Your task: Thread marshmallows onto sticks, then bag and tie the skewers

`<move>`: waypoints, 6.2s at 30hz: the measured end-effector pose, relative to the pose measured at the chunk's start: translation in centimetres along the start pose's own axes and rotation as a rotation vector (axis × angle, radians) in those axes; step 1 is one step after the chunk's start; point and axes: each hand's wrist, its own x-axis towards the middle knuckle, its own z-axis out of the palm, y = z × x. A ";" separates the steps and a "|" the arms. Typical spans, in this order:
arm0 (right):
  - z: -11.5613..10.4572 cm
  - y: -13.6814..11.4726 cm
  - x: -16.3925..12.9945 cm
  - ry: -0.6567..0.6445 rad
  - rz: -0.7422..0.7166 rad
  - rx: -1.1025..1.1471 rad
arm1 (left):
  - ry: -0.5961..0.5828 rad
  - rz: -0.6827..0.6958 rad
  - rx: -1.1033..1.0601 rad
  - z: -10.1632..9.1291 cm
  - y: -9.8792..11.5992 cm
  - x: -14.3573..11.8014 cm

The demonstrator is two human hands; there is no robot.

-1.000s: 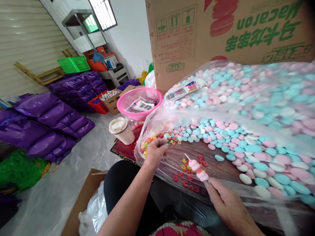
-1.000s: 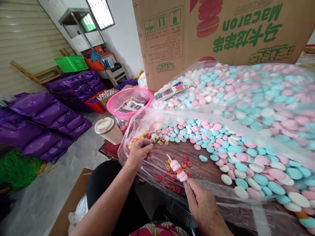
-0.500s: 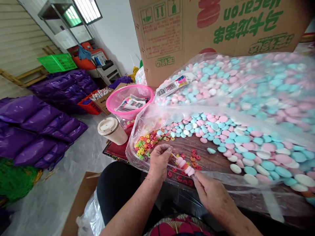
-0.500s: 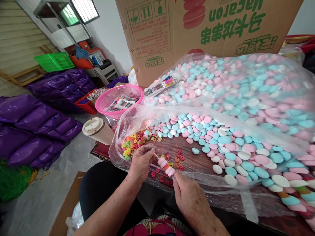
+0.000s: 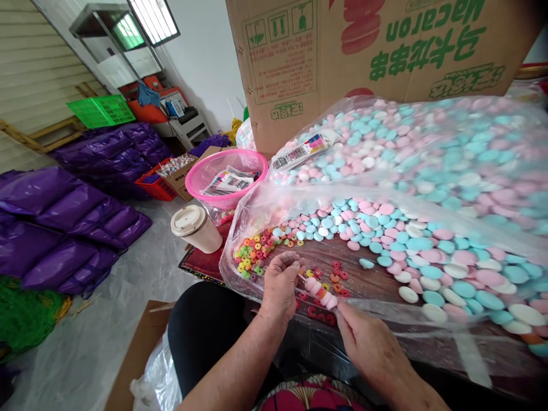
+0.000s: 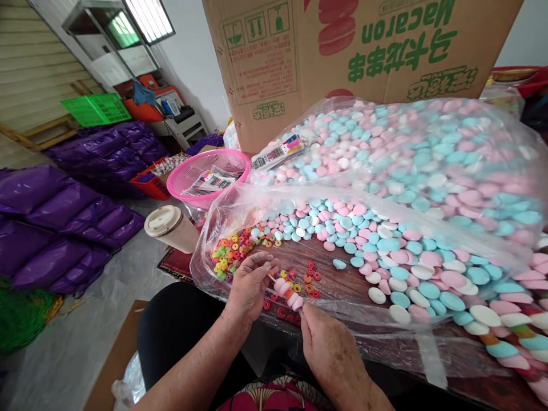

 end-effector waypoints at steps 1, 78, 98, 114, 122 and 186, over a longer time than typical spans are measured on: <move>0.1 0.2 0.0 -0.009 -0.003 -0.015 | 0.004 -0.008 -0.012 0.1 0.0 -0.1; -1.6 -1.2 -0.4 0.089 -0.122 0.265 | -0.466 -0.349 0.367 -2.2 5.3 1.0; -0.6 -0.4 -0.9 0.208 -0.054 0.248 | -0.475 -0.365 0.056 -2.1 3.4 0.8; -0.7 0.0 -0.7 0.228 -0.069 0.213 | -0.457 -0.366 0.014 -1.9 2.8 0.7; -0.1 0.0 -0.7 0.215 -0.049 0.236 | -0.465 -0.380 0.024 -1.9 2.6 0.4; -0.9 0.5 -0.5 0.202 -0.059 0.001 | -0.463 -0.186 0.385 -1.1 2.4 0.0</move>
